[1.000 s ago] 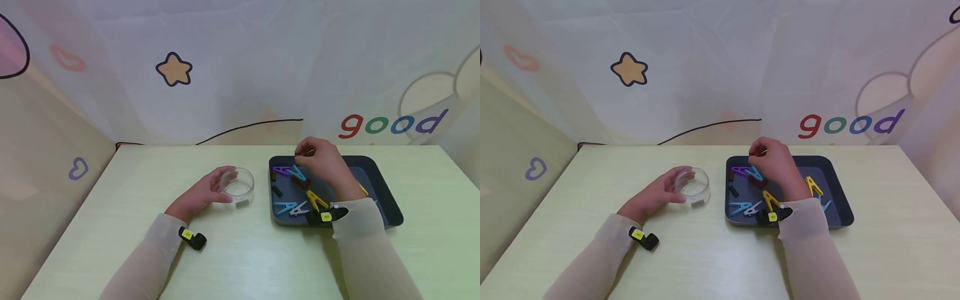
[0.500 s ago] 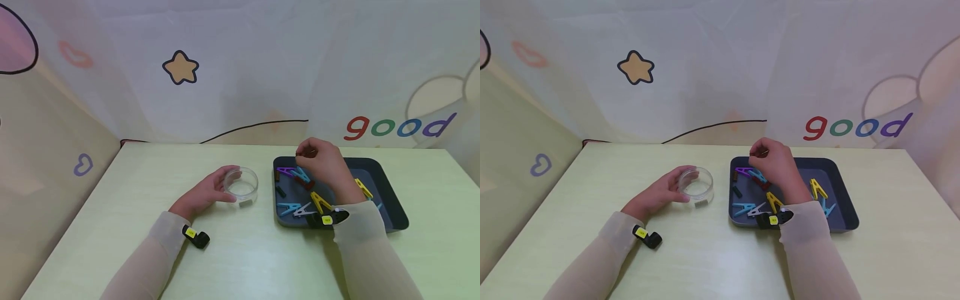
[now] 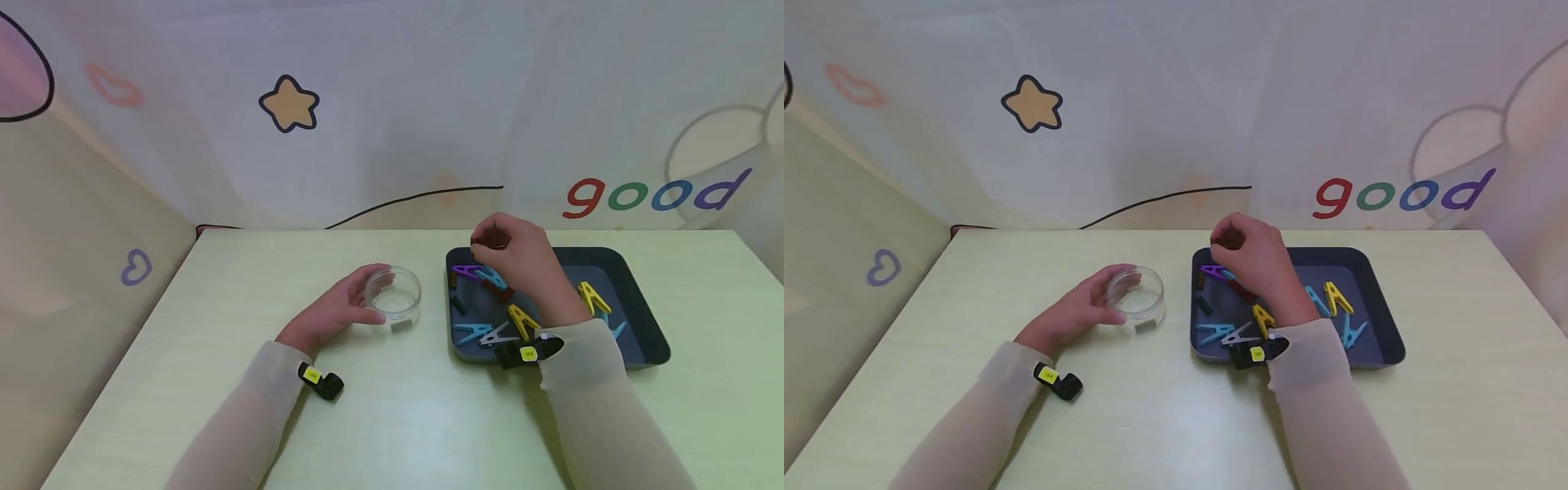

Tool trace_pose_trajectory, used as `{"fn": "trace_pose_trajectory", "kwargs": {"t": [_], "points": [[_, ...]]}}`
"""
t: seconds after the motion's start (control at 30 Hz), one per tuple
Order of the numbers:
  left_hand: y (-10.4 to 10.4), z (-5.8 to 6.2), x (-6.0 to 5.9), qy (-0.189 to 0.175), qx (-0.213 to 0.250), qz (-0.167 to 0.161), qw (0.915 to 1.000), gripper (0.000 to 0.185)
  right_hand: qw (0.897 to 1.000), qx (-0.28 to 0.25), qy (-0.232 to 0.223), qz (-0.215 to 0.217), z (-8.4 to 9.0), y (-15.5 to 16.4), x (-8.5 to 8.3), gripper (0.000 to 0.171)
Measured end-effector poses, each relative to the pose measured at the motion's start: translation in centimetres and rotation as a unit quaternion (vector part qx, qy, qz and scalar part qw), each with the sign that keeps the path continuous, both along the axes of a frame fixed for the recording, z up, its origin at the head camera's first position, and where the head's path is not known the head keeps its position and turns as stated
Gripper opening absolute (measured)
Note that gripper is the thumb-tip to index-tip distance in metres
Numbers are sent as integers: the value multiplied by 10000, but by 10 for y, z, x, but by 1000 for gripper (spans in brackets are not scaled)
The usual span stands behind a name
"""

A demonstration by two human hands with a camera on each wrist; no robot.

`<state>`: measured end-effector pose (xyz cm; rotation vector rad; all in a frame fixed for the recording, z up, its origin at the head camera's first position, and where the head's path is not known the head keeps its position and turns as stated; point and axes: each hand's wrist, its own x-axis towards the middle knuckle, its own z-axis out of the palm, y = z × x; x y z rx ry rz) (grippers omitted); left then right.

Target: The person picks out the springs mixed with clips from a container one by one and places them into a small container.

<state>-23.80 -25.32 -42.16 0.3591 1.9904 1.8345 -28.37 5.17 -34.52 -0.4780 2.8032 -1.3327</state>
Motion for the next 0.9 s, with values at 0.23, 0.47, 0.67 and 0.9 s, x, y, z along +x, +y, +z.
{"fn": "trace_pose_trajectory", "kwargs": {"t": [0.23, 0.47, 0.67, 0.9], "points": [[1, 1, -1, -3, -79, 58, 10000, 77, 9995, -179, 116, 246, -2, -5, 1, 16], [2, 4, -1, 40, -79, 14, 10000, 76, 9983, -330, 179, 450, -2, -17, 4, 15], [1, 6, -3, 3, -96, 34, 9999, 77, 9961, -391, 272, 741, -4, -27, 7, 14], [2, 4, -2, -67, -55, 29, 10000, 76, 9943, -438, 148, 956, -6, -35, 11, 13]]}}
